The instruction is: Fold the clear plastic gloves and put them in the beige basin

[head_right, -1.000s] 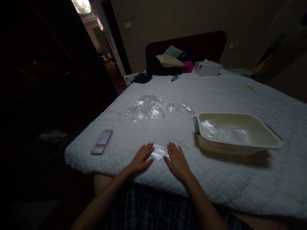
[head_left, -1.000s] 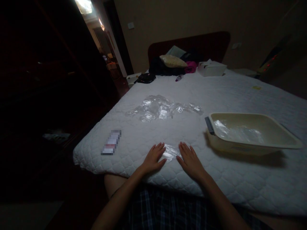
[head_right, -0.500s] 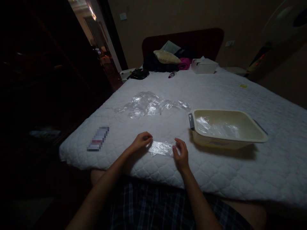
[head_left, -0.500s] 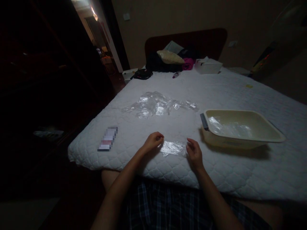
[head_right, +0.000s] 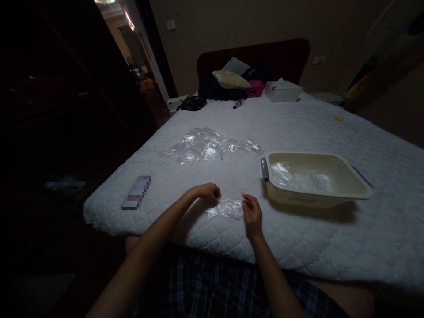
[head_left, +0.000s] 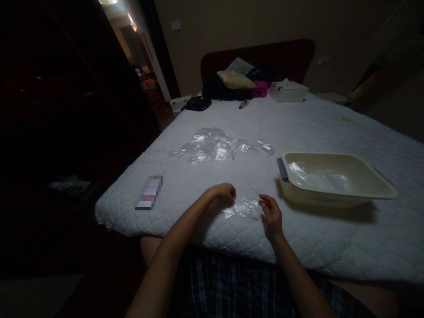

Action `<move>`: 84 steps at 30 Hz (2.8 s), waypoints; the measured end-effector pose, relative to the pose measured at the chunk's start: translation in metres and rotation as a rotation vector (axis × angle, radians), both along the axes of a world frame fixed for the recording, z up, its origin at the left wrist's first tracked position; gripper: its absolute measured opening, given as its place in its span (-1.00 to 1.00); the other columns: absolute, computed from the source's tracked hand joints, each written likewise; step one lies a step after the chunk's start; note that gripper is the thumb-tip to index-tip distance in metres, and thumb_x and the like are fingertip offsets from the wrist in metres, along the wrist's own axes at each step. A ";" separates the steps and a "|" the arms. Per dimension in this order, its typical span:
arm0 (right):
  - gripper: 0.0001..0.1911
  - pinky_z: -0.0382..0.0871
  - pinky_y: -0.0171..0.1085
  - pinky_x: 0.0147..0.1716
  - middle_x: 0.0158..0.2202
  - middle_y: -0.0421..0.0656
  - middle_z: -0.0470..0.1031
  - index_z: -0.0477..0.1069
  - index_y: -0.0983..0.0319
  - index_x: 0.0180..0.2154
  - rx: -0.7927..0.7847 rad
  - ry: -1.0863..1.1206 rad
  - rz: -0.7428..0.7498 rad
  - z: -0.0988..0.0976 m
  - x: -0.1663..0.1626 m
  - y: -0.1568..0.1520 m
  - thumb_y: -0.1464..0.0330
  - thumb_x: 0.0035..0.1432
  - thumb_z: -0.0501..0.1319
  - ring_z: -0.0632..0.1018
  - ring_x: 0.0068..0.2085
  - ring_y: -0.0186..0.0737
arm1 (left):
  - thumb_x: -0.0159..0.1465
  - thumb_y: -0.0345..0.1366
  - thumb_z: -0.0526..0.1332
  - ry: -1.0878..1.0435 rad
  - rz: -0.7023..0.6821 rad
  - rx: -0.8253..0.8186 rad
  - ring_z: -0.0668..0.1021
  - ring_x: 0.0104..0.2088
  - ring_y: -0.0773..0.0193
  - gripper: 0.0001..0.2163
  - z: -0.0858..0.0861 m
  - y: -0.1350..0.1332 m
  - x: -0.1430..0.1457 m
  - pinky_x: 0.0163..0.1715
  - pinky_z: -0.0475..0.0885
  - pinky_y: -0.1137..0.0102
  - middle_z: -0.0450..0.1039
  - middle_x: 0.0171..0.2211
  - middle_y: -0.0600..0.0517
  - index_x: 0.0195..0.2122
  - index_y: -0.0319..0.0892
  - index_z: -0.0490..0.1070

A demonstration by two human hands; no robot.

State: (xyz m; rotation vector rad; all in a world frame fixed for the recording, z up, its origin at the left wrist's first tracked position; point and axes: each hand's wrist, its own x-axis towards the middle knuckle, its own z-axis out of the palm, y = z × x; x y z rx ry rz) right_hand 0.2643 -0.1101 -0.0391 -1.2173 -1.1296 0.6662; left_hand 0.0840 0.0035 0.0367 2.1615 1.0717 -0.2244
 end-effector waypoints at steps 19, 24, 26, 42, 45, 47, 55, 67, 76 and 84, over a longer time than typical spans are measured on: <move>-0.76 0.33 -0.11 -0.16 -0.21 -0.07 0.41 0.32 0.23 -0.20 -0.018 -0.084 0.066 0.004 -0.002 -0.002 0.29 0.08 0.09 0.45 -0.18 -0.15 | -0.04 -0.29 0.22 -0.594 0.917 -0.277 0.19 -0.76 0.51 -0.82 -0.031 -0.022 -0.047 -0.74 0.02 0.54 0.14 -0.78 0.18 -0.61 -0.24 0.22; -0.80 0.39 -0.13 -0.23 -0.26 -0.08 0.42 0.33 0.22 -0.22 0.023 -0.324 0.046 0.010 -0.010 -0.003 0.32 0.09 0.07 0.46 -0.25 -0.17 | -0.05 -0.23 0.25 -0.656 1.037 -0.215 0.24 -0.72 0.50 -0.78 -0.039 -0.039 -0.053 -0.72 0.07 0.54 0.19 -0.72 0.16 -0.58 -0.22 0.21; -0.79 0.39 -0.11 -0.22 -0.26 -0.08 0.42 0.34 0.21 -0.19 0.086 -0.507 0.069 0.012 -0.016 -0.003 0.35 0.09 0.07 0.46 -0.24 -0.15 | -0.06 -0.19 0.25 -0.685 1.056 -0.226 0.23 -0.72 0.50 -0.75 -0.039 -0.042 -0.054 -0.72 0.06 0.54 0.18 -0.72 0.17 -0.58 -0.22 0.20; -0.68 0.37 -0.06 -0.19 -0.10 -0.01 0.43 0.29 0.18 -0.01 0.355 -0.994 0.284 0.009 -0.044 0.026 0.42 0.20 -0.01 0.44 -0.10 -0.12 | 0.10 -0.37 0.12 -0.500 0.605 0.413 0.45 -0.34 0.32 -0.82 -0.046 -0.062 -0.089 -0.32 0.35 0.44 0.40 -0.35 0.02 -0.27 -0.21 0.40; -0.68 0.37 -0.06 -0.19 -0.09 0.00 0.43 0.30 0.19 -0.02 0.349 -0.984 0.294 0.009 -0.044 0.026 0.41 0.20 0.00 0.44 -0.09 -0.11 | 0.17 -0.36 0.06 -0.367 0.402 0.612 0.45 -0.30 0.31 -0.74 -0.041 -0.071 -0.093 -0.28 0.36 0.42 0.38 -0.26 -0.01 -0.11 -0.15 0.34; -0.68 0.37 -0.06 -0.19 -0.08 0.00 0.42 0.30 0.18 -0.01 0.351 -0.987 0.301 0.010 -0.044 0.026 0.41 0.20 -0.01 0.44 -0.08 -0.10 | 0.20 -0.36 0.03 -0.276 0.295 0.713 0.45 -0.27 0.30 -0.70 -0.042 -0.071 -0.094 -0.28 0.37 0.41 0.37 -0.18 -0.06 -0.03 -0.14 0.28; -0.67 0.37 -0.06 -0.16 -0.07 -0.02 0.42 0.30 0.17 -0.01 0.369 -0.971 0.300 0.010 -0.044 0.029 0.41 0.19 0.01 0.44 -0.06 -0.10 | 0.23 -0.37 -0.01 -0.177 0.019 0.928 0.46 -0.23 0.27 -0.75 -0.056 -0.059 -0.090 -0.28 0.38 0.38 0.39 -0.14 -0.13 -0.08 -0.16 0.29; -0.54 0.32 -0.05 -0.09 0.08 -0.01 0.28 0.19 0.17 0.08 0.379 -0.979 0.265 0.009 -0.044 0.031 0.52 0.12 0.01 0.33 0.07 -0.11 | 0.24 -0.38 -0.05 -0.133 0.064 1.041 0.45 -0.35 0.30 -0.80 -0.061 -0.060 -0.076 -0.34 0.36 0.41 0.40 -0.24 -0.13 -0.27 -0.19 0.35; -0.65 0.32 -0.06 -0.12 -0.03 0.00 0.40 0.31 0.21 -0.03 0.388 -1.133 0.336 0.006 -0.043 0.031 0.50 0.14 0.05 0.40 0.01 -0.08 | 0.24 -0.39 -0.04 -0.138 0.009 0.995 0.45 -0.31 0.26 -0.78 -0.062 -0.058 -0.077 -0.32 0.36 0.37 0.41 -0.22 -0.12 -0.20 -0.20 0.35; -0.72 0.35 -0.10 -0.17 -0.12 -0.06 0.47 0.36 0.19 -0.09 0.280 -1.000 0.371 0.004 -0.041 0.033 0.42 0.17 0.03 0.48 -0.11 -0.13 | 0.15 -0.32 0.14 -0.410 0.200 0.630 0.45 -0.22 0.27 -0.76 -0.049 -0.055 -0.087 -0.20 0.34 0.37 0.44 -0.23 -0.03 -0.13 -0.15 0.38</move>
